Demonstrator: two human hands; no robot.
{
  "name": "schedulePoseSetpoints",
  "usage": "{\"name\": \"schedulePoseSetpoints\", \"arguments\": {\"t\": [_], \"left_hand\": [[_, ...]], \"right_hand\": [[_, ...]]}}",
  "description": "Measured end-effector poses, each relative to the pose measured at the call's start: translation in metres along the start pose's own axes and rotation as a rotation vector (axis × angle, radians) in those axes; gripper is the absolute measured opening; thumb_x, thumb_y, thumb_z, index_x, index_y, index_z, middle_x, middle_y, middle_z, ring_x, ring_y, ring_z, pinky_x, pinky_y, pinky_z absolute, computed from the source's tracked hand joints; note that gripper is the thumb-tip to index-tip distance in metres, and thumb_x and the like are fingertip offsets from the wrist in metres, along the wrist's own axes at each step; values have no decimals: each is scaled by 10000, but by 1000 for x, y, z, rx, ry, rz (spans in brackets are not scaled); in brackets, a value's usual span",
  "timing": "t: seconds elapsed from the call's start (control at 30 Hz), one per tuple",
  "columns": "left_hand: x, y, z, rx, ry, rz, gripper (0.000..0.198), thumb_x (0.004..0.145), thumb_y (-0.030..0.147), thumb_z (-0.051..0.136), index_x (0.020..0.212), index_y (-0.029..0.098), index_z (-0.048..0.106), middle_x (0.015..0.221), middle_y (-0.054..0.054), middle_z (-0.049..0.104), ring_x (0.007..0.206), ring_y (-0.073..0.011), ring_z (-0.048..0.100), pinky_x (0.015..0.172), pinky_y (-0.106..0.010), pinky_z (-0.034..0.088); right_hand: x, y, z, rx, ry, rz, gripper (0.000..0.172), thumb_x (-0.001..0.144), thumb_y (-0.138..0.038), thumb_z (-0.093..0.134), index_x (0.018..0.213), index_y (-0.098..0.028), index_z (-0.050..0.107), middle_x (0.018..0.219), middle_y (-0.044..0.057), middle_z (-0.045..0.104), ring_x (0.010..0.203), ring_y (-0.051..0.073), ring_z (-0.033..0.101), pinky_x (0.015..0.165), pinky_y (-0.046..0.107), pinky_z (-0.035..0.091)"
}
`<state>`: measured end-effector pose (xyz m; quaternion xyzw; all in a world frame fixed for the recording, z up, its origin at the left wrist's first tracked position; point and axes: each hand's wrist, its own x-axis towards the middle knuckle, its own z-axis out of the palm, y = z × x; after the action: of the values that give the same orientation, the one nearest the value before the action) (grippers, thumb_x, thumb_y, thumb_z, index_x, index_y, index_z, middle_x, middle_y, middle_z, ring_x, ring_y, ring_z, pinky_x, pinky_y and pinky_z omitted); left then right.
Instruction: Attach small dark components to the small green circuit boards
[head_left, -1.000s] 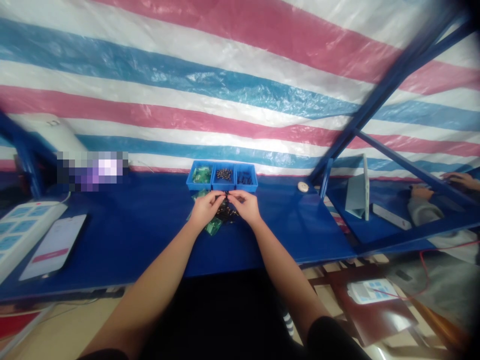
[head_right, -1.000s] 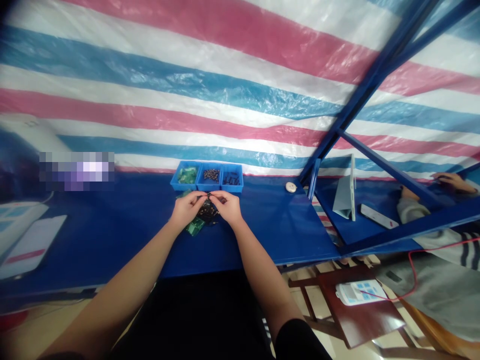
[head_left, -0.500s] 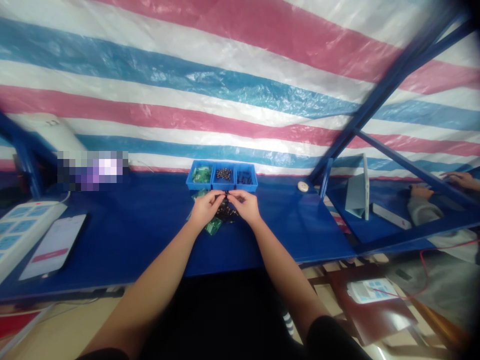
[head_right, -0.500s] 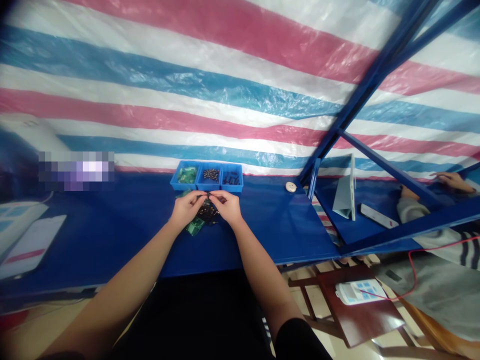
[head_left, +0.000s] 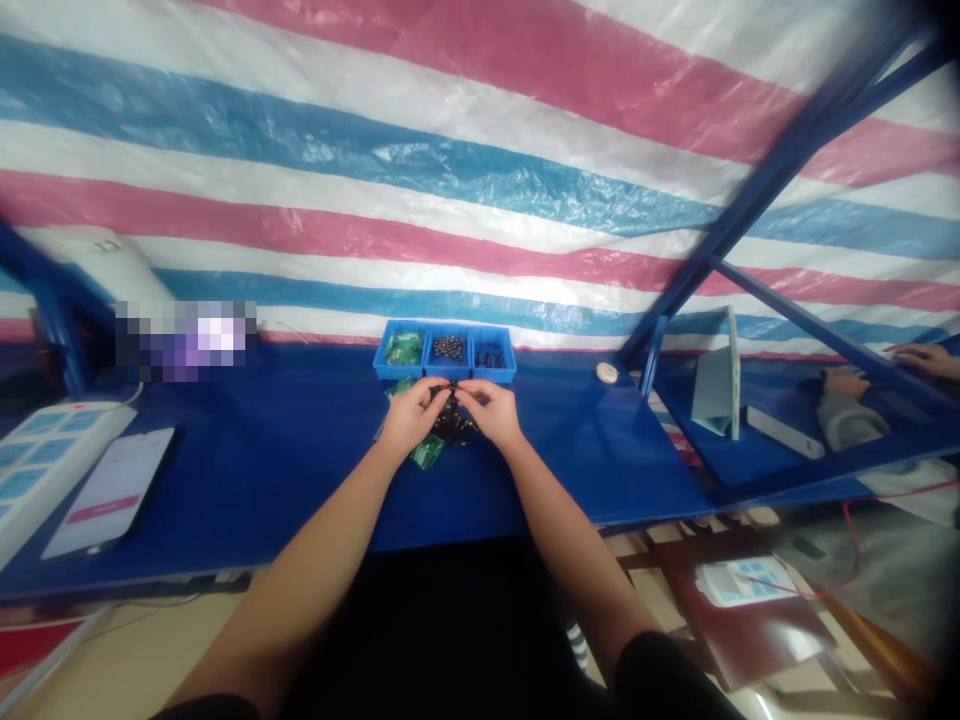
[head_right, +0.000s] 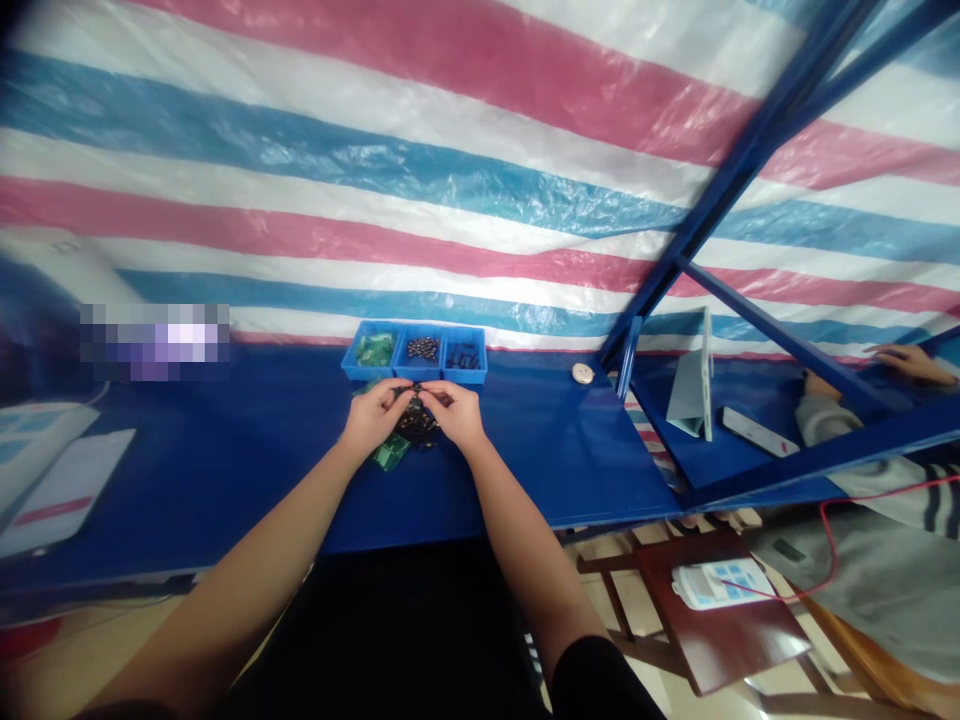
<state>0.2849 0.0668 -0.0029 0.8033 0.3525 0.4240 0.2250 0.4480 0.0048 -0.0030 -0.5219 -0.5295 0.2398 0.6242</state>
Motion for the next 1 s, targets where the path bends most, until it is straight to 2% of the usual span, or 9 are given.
{"name": "schedulePoseSetpoints", "arguments": {"t": [0.37, 0.63, 0.8, 1.0], "left_hand": [[0, 0, -1, 11, 22, 18, 253, 883, 418, 564, 952, 211, 692, 505, 73, 384, 467, -79, 393, 517, -209, 339], [0, 5, -2, 7, 2, 1, 282, 893, 438, 537, 942, 207, 691, 538, 52, 489, 492, -86, 445, 534, -212, 368], [-1, 4, -2, -25, -2, 4, 295, 885, 437, 551, 1025, 205, 669, 512, 76, 396, 475, -82, 406, 543, -210, 362], [-1, 0, -1, -29, 8, 22, 268, 880, 424, 559, 965, 205, 687, 515, 74, 368, 474, -82, 382, 531, -215, 340]], "right_hand": [[-1, -2, -1, -26, -6, 17, 258, 782, -383, 693, 963, -203, 729, 889, 49, 753, 784, 202, 720, 752, 318, 581], [-1, -4, -1, -19, -18, 34, 255, 778, -385, 695, 961, -210, 731, 877, 45, 754, 803, 206, 720, 770, 326, 578], [0, -3, 0, -13, -7, 28, 243, 779, -379, 695, 946, -206, 732, 881, 46, 752, 791, 200, 718, 766, 319, 575], [0, -5, -1, 5, -15, 1, 245, 783, -369, 695, 956, -199, 731, 866, 50, 751, 762, 198, 714, 748, 323, 572]]}}
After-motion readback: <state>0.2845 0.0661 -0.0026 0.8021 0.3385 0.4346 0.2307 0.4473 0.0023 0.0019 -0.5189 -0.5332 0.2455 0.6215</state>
